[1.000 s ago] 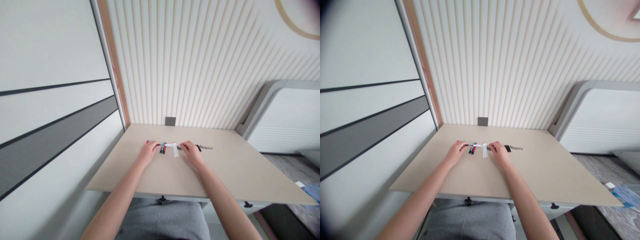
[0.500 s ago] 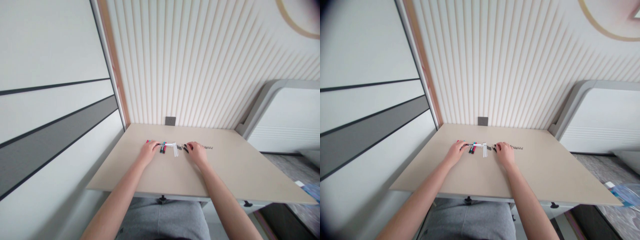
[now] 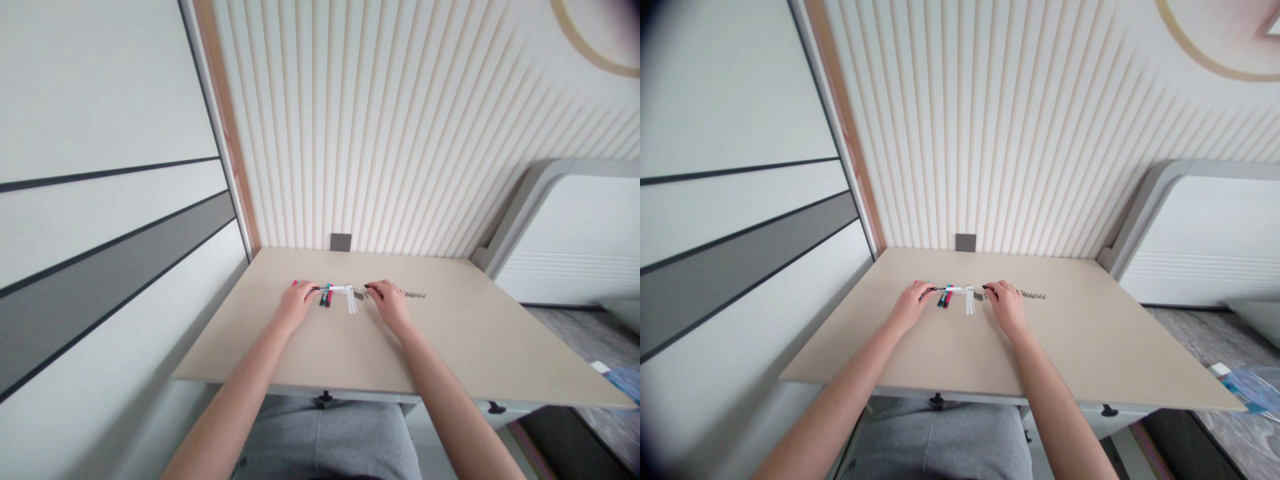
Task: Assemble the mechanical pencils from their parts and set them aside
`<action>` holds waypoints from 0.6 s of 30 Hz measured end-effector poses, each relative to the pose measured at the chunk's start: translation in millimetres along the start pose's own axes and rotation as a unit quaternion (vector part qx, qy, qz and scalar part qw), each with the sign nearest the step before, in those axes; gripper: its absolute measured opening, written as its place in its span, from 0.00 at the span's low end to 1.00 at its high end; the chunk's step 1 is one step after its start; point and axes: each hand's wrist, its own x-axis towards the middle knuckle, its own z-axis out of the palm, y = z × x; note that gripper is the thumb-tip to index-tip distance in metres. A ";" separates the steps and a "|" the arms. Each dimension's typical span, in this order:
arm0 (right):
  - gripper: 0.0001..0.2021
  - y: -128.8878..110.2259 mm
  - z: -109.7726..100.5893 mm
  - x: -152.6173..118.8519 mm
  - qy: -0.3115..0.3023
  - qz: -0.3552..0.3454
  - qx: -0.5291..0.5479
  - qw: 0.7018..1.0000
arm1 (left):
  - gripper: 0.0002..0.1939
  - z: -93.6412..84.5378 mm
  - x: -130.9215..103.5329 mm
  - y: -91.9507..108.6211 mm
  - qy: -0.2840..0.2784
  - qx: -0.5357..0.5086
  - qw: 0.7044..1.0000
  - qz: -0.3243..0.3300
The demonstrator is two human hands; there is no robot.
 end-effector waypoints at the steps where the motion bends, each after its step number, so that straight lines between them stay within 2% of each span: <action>1: 0.12 -1.6 -0.6 1.0 0.007 -0.010 0.019 1.000 | 0.07 0.1 -0.1 -0.1 -0.001 0.000 1.000 -0.001; 5: 0.12 -4.6 0.6 2.4 0.010 -0.028 0.077 0.997 | 0.08 -0.4 -0.7 0.4 -0.002 0.000 1.000 -0.001; 8: 0.13 -3.4 4.4 2.1 0.012 0.008 0.160 0.987 | 0.08 -1.1 -0.9 1.0 0.000 -0.001 1.000 -0.001; 13: 0.21 -1.1 11.2 4.0 0.012 0.073 0.335 0.939 | 0.08 -0.9 -0.3 1.2 0.000 -0.006 1.000 0.004; 18: 0.19 -2.8 10.8 6.8 0.024 0.117 0.424 0.897 | 0.08 -0.3 -0.4 1.0 0.000 -0.006 1.000 0.002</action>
